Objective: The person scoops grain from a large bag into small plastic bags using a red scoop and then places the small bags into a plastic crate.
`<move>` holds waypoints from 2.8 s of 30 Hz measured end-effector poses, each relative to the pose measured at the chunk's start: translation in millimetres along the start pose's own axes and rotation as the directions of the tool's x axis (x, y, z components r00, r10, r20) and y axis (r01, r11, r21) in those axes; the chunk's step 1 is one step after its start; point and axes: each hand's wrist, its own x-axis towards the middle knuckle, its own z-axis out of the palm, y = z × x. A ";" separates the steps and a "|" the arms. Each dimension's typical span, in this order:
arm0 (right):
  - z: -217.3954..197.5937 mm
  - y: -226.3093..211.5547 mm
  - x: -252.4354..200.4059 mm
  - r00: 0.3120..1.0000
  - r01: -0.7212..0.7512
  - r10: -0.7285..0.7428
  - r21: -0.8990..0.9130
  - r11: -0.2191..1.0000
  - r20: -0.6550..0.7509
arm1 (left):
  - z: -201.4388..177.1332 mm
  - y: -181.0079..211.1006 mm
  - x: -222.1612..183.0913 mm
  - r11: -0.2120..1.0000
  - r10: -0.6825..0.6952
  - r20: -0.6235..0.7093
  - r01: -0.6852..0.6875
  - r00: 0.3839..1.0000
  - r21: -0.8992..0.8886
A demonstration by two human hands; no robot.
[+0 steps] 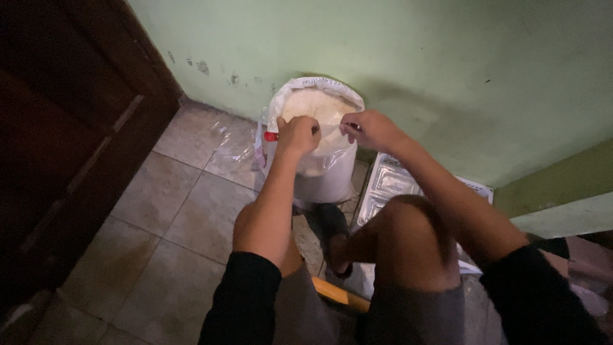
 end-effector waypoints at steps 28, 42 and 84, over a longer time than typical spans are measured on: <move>53.7 31.3 4.5 0.978 -0.100 0.166 0.406 0.908 -0.130 | -25.3 4.0 -29.6 0.997 -0.078 0.013 0.078 0.997 0.019; 15.0 38.5 -3.3 0.980 -0.146 0.175 0.253 0.956 -0.095 | -3.8 15.7 -15.2 0.996 -0.084 -0.078 0.086 0.993 0.018; 106.9 40.9 43.7 0.623 0.029 0.481 0.632 0.774 -0.617 | 0.7 -3.6 10.9 0.974 -0.219 0.021 0.220 0.976 -0.055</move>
